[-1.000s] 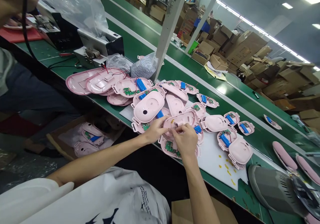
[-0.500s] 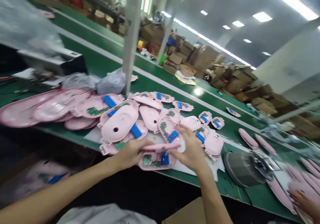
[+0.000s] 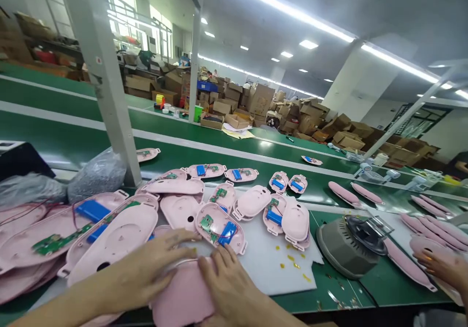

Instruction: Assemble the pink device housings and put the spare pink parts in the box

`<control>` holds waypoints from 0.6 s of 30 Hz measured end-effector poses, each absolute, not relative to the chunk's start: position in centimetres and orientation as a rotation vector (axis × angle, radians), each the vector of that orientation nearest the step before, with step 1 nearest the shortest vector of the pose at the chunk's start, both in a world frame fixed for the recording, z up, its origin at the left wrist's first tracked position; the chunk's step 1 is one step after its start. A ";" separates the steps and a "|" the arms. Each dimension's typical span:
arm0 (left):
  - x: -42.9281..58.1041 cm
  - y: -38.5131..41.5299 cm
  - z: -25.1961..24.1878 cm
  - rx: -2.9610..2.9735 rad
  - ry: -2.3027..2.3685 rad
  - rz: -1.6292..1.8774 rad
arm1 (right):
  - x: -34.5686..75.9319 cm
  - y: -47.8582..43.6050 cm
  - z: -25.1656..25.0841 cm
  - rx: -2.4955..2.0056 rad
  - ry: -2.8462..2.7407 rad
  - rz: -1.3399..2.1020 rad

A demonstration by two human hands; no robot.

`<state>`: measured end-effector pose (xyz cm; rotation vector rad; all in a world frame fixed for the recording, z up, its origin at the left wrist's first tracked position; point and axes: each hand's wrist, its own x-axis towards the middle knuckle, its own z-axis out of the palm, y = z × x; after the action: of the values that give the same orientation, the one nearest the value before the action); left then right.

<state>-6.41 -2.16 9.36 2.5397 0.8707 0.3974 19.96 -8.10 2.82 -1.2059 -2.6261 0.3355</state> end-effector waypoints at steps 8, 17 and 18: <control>7.2 19.0 11.7 2.442 1.054 0.513 | 33.4 10.8 10.4 -2.126 -1.612 0.237; 18.8 33.5 3.2 2.512 1.078 0.174 | 39.1 29.4 6.1 -2.324 -1.312 0.366; 18.3 34.2 2.9 2.511 1.073 0.152 | 40.2 29.7 5.4 -2.308 -1.296 0.370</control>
<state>18.26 34.20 2.85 2.5108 1.0730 0.1520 40.19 29.67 5.44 -2.3085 -1.2962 0.3698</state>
